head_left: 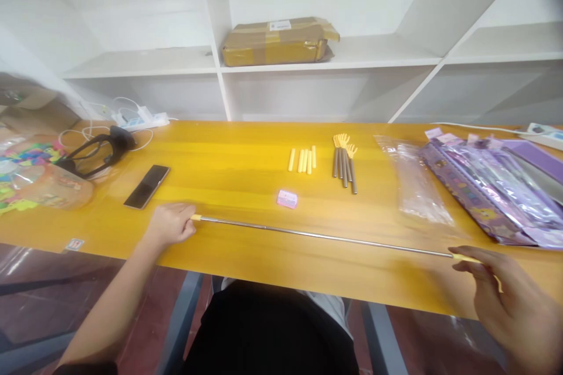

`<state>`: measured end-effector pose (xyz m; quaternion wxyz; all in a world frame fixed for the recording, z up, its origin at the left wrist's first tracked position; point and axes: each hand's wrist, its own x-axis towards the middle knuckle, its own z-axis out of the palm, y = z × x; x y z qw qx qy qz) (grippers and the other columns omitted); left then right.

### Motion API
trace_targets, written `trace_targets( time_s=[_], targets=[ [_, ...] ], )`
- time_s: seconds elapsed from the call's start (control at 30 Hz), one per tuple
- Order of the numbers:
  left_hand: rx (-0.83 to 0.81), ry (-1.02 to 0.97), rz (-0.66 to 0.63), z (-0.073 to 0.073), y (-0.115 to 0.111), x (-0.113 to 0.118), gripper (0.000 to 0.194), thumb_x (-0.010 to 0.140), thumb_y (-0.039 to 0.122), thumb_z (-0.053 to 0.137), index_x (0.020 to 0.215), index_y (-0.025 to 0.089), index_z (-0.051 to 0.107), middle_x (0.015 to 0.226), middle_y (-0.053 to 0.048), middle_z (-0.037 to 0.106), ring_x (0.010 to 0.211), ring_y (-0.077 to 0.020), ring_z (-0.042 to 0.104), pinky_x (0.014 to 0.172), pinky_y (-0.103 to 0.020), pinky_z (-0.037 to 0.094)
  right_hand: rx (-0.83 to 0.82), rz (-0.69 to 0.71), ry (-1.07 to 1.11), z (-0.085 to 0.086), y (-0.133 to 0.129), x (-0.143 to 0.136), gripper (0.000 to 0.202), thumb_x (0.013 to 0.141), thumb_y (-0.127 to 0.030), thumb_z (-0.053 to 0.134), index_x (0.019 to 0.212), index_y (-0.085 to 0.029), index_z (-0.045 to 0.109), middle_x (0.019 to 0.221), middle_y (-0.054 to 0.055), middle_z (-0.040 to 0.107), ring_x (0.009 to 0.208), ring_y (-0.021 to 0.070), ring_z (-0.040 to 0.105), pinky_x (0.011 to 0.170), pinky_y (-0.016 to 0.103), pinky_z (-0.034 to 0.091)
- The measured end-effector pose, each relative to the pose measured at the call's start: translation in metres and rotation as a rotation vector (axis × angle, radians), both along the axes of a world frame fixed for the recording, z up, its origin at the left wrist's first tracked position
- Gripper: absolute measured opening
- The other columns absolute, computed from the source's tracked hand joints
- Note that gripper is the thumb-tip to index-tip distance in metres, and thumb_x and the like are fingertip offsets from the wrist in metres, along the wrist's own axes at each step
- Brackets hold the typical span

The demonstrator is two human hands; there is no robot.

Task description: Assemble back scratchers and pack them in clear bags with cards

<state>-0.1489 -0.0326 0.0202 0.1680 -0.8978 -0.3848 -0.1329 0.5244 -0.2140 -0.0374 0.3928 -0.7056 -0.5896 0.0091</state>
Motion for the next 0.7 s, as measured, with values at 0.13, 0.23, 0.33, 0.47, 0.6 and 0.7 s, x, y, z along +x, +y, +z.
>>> trace_targets(
  time_s=[0.13,0.23,0.33,0.47,0.6,0.7],
  targets=[
    [-0.003,-0.022,-0.009,0.001,-0.003,0.002,0.01,0.079,0.02,0.049,0.07,0.023,0.048,0.06,-0.001,0.058,0.054,-0.0173,0.05,0.055,-0.032,0.027,0.023,0.002,0.005,0.004,0.002,-0.008,0.047,0.106,-0.076,0.042,0.127,-0.045,0.07,0.106,0.019,0.074,0.079,0.0251,0.075,0.072,0.056,0.051],
    [-0.052,-0.028,0.021,0.001,-0.003,0.0,0.01,0.079,0.019,0.049,0.07,0.023,0.046,0.06,-0.001,0.058,0.055,-0.0179,0.049,0.055,-0.032,0.026,0.03,-0.007,-0.018,0.003,0.003,-0.006,0.047,0.107,-0.073,0.042,0.127,-0.042,0.071,0.102,0.021,0.075,0.078,0.0254,0.076,0.066,0.054,0.049],
    [-0.117,-0.016,0.052,0.003,0.0,-0.004,0.011,0.077,0.018,0.049,0.07,0.024,0.041,0.058,-0.001,0.058,0.053,-0.0182,0.048,0.056,-0.032,0.025,0.062,-0.03,-0.074,0.0,0.005,0.005,0.044,0.108,-0.07,0.043,0.125,-0.041,0.072,0.092,0.02,0.075,0.076,0.0264,0.075,0.062,0.052,0.047],
    [-0.125,-0.035,0.051,0.005,-0.002,0.023,0.012,0.078,0.021,0.05,0.07,0.025,0.041,0.055,-0.003,0.059,0.049,-0.0193,0.047,0.053,-0.035,0.024,0.165,0.034,-0.176,0.0,0.023,-0.012,0.036,0.113,-0.05,0.041,0.131,-0.038,0.07,0.094,0.016,0.075,0.078,0.0275,0.073,0.063,0.05,0.048],
    [-0.171,-0.039,0.01,-0.003,-0.022,0.108,0.007,0.082,0.027,0.058,0.078,0.024,0.054,0.064,-0.006,0.069,0.052,-0.0217,0.059,0.05,-0.034,0.029,0.198,0.338,-0.233,0.005,0.054,-0.121,0.034,0.108,-0.024,0.042,0.13,-0.032,0.067,0.099,0.01,0.074,0.073,0.025,0.067,0.064,0.044,0.052],
    [-0.276,-0.007,0.009,-0.013,-0.037,0.164,0.009,0.084,0.031,0.06,0.083,0.022,0.062,0.067,-0.006,0.071,0.056,-0.023,0.065,0.05,-0.032,0.034,0.169,0.373,-0.232,0.009,0.064,-0.209,0.048,0.097,-0.003,0.041,0.131,-0.027,0.063,0.112,0.01,0.074,0.087,0.0249,0.07,0.075,0.041,0.058]
  ],
)
